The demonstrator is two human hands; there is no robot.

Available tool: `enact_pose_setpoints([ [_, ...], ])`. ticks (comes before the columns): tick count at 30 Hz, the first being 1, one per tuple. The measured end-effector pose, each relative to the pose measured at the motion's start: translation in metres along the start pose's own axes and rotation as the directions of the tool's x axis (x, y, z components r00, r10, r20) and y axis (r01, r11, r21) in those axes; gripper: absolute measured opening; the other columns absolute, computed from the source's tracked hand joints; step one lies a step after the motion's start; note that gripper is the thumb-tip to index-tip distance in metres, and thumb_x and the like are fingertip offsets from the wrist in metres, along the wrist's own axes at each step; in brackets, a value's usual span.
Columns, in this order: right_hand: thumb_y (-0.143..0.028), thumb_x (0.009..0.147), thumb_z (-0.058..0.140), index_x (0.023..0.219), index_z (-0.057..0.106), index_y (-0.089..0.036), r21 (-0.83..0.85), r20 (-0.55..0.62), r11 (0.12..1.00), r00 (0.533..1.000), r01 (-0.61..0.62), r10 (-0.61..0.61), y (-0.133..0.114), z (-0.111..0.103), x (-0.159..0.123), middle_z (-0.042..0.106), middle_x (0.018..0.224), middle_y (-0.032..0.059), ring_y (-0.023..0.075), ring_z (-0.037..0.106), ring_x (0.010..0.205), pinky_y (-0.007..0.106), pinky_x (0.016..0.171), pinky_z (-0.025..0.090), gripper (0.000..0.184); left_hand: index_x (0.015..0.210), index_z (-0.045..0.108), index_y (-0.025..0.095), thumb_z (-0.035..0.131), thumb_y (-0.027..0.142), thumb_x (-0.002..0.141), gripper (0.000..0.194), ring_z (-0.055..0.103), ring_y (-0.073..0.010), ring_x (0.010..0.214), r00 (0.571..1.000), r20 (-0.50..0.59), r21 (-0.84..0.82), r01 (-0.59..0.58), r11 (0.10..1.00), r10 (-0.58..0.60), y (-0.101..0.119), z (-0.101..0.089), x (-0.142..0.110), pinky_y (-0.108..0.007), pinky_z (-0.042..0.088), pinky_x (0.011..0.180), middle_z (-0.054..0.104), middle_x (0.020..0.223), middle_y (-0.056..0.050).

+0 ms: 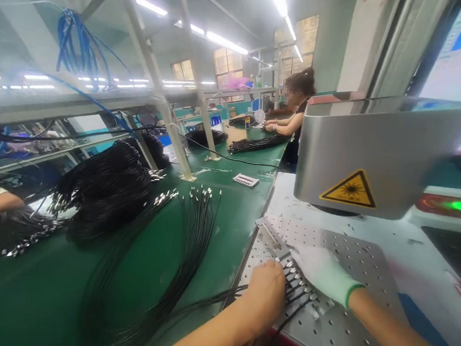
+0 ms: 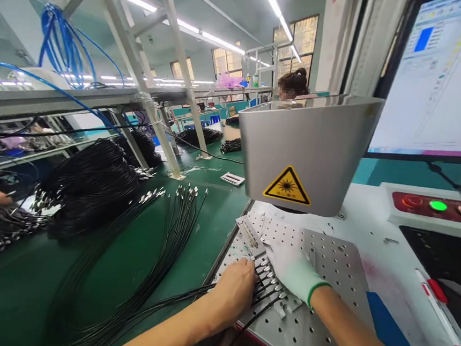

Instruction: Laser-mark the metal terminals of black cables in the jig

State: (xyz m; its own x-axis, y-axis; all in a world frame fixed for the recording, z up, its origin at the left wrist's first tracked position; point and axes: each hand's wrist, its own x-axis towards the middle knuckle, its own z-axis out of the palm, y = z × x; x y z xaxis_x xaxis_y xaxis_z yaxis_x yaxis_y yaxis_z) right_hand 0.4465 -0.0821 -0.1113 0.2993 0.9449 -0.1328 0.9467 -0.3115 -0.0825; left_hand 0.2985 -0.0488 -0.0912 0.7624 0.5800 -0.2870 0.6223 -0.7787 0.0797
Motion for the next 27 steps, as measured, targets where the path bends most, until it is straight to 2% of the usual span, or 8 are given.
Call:
enact_pose_setpoints([
  [4,-0.031,0.096,0.028,0.105,0.060,-0.016,-0.078,-0.013,0.995,0.998,-0.060,0.059,-0.012,0.006,-0.003,0.070,0.089,0.0136,0.0258,0.067,0.086,0.034,0.069,0.045,0.037,0.108,0.056,0.005,0.046,0.009,0.082,0.027,0.056,-0.0287,0.099,0.997,0.002,0.059,-0.075,0.995,0.075,0.000,0.006,0.001,-0.039,0.050,0.079,0.059,0.105,-0.016],
  [8,-0.029,0.096,0.030,0.100,0.060,-0.014,-0.112,-0.025,0.992,0.999,-0.050,0.047,-0.013,0.010,0.001,0.070,0.084,0.0135,0.0262,0.068,0.083,0.034,0.067,0.046,0.034,0.105,0.055,0.006,0.052,0.012,0.078,0.027,0.054,-0.0283,0.095,0.984,-0.015,0.226,-0.167,0.960,0.175,-0.001,0.014,0.002,-0.039,0.050,0.074,0.056,0.101,-0.015],
  [12,-0.028,0.095,0.032,0.100,0.060,-0.014,-0.119,-0.048,0.993,0.999,-0.025,0.019,-0.009,0.011,0.003,0.070,0.086,0.0141,0.0260,0.069,0.081,0.033,0.065,0.047,0.032,0.103,0.055,0.007,0.050,0.010,0.080,0.024,0.053,-0.0263,0.093,0.979,0.001,0.305,-0.196,0.932,0.205,-0.002,0.015,0.004,-0.035,0.048,0.071,0.055,0.098,-0.013],
  [19,-0.030,0.095,0.033,0.094,0.059,-0.014,-0.089,-0.051,0.996,0.998,-0.026,0.021,-0.003,0.017,0.005,0.069,0.081,0.0132,0.0255,0.068,0.080,0.033,0.066,0.048,0.031,0.103,0.054,0.009,0.045,0.003,0.078,0.027,0.053,-0.0225,0.094,0.967,0.074,0.288,-0.255,0.923,0.244,-0.003,0.003,0.007,-0.031,0.046,0.077,0.056,0.100,-0.011],
  [23,-0.028,0.095,0.032,0.097,0.058,-0.012,-0.069,-0.048,0.997,0.998,-0.039,0.036,-0.003,0.022,0.006,0.068,0.080,0.0153,0.0259,0.068,0.081,0.034,0.066,0.047,0.031,0.103,0.054,0.009,0.037,0.002,0.082,0.028,0.054,-0.0219,0.096,0.970,0.045,0.236,-0.244,0.941,0.240,-0.003,0.001,0.008,-0.031,0.046,0.079,0.056,0.102,-0.012],
  [27,-0.027,0.095,0.034,0.095,0.061,-0.013,-0.054,-0.061,0.999,0.998,-0.007,0.004,-0.004,0.018,0.006,0.069,0.085,0.0141,0.0234,0.068,0.081,0.032,0.066,0.047,0.030,0.104,0.055,0.008,0.039,0.003,0.081,0.028,0.054,-0.0238,0.101,0.977,0.072,0.143,-0.208,0.968,0.199,-0.003,-0.002,0.005,-0.032,0.045,0.081,0.057,0.106,-0.014],
])
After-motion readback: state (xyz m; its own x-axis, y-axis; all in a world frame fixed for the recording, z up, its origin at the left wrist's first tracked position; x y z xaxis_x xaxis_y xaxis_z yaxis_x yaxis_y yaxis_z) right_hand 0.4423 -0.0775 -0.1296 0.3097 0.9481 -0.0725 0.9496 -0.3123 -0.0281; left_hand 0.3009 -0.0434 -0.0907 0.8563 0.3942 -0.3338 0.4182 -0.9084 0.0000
